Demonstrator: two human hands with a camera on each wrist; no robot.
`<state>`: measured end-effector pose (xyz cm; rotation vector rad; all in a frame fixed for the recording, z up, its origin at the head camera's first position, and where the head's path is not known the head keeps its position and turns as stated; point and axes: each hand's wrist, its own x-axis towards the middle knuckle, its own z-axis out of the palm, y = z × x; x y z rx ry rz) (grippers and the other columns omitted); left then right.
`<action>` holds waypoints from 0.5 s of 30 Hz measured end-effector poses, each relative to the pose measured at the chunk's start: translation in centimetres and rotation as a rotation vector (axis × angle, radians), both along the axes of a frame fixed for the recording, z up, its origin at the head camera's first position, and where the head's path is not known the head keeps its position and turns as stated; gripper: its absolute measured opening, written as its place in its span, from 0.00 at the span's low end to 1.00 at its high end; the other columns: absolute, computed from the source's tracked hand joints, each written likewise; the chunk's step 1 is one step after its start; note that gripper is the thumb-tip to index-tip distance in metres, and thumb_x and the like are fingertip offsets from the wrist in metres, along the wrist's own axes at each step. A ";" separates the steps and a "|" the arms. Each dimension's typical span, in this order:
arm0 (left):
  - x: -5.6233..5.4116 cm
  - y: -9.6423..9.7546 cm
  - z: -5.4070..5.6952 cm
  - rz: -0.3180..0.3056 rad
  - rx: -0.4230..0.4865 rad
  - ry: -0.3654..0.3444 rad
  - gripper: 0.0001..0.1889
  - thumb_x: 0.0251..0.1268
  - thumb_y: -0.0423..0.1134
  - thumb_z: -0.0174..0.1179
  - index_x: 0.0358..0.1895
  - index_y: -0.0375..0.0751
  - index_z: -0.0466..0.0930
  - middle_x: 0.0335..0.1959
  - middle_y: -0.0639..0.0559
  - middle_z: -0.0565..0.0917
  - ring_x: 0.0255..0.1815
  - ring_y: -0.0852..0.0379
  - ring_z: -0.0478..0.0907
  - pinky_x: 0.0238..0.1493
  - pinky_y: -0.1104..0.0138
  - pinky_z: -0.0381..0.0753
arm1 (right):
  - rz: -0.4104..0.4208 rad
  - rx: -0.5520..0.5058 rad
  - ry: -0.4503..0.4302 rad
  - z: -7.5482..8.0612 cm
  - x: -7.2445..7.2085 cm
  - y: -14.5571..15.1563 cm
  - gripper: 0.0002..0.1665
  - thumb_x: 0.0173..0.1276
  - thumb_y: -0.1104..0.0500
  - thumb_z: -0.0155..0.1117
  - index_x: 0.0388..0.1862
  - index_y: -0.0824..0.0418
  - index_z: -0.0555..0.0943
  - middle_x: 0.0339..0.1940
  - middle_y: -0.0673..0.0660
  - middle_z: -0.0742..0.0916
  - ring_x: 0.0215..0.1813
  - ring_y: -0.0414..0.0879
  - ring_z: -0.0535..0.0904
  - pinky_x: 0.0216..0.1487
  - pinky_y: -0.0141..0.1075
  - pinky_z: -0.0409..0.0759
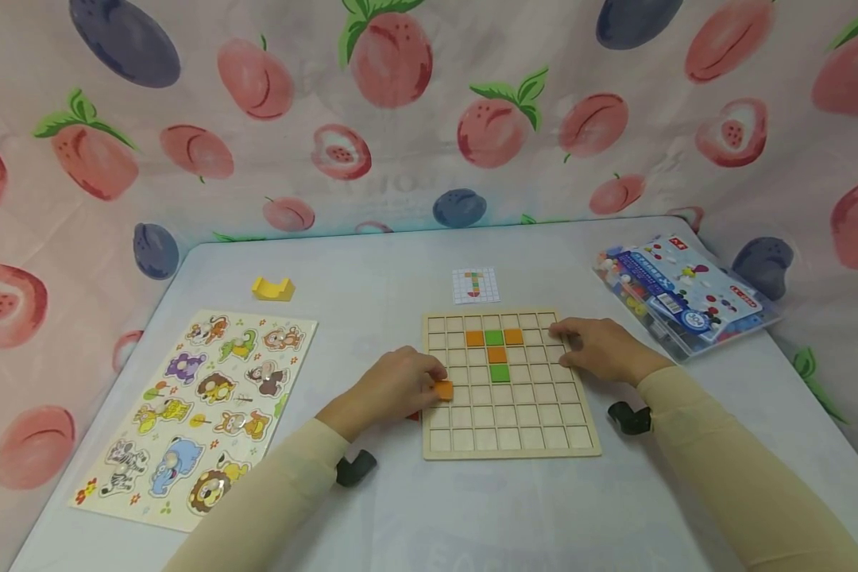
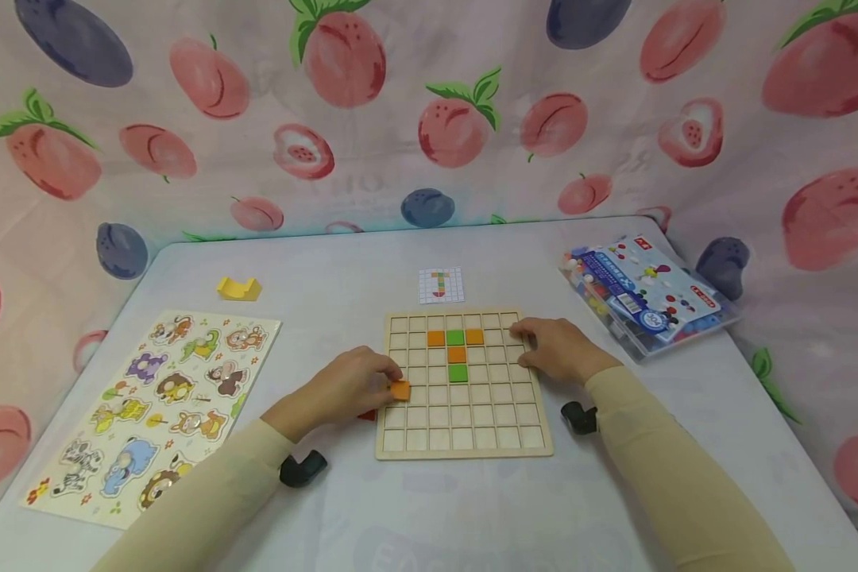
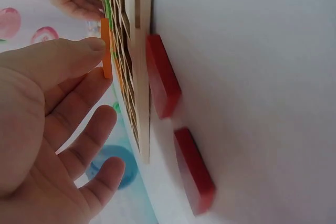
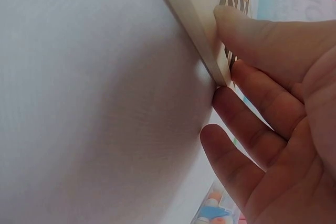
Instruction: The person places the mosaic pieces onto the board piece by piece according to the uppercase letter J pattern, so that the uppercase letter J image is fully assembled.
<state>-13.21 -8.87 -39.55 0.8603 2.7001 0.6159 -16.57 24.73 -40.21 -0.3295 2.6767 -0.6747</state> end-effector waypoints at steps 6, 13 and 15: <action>0.0 1.0 -0.1 -0.012 0.005 -0.023 0.10 0.62 0.38 0.69 0.46 0.45 0.87 0.41 0.57 0.85 0.45 0.56 0.75 0.48 0.63 0.75 | 0.001 -0.003 -0.001 -0.1 -0.1 0.0 0.33 0.68 0.57 0.68 0.70 0.64 0.73 0.70 0.70 0.73 0.72 0.68 0.64 0.69 0.62 0.60; 0.2 2.0 -0.5 -0.068 0.018 0.036 0.10 0.64 0.40 0.68 0.46 0.45 0.87 0.41 0.59 0.86 0.46 0.56 0.77 0.53 0.61 0.75 | -0.004 0.002 -0.012 0.0 -0.1 0.0 0.33 0.68 0.57 0.68 0.70 0.63 0.73 0.70 0.70 0.73 0.72 0.68 0.63 0.69 0.62 0.60; 0.3 2.4 -0.5 -0.064 0.015 0.023 0.10 0.63 0.39 0.68 0.46 0.46 0.87 0.40 0.60 0.86 0.46 0.56 0.77 0.53 0.61 0.75 | -0.006 0.001 -0.013 0.0 -0.1 0.0 0.33 0.68 0.57 0.68 0.71 0.63 0.72 0.70 0.70 0.73 0.72 0.68 0.63 0.69 0.62 0.60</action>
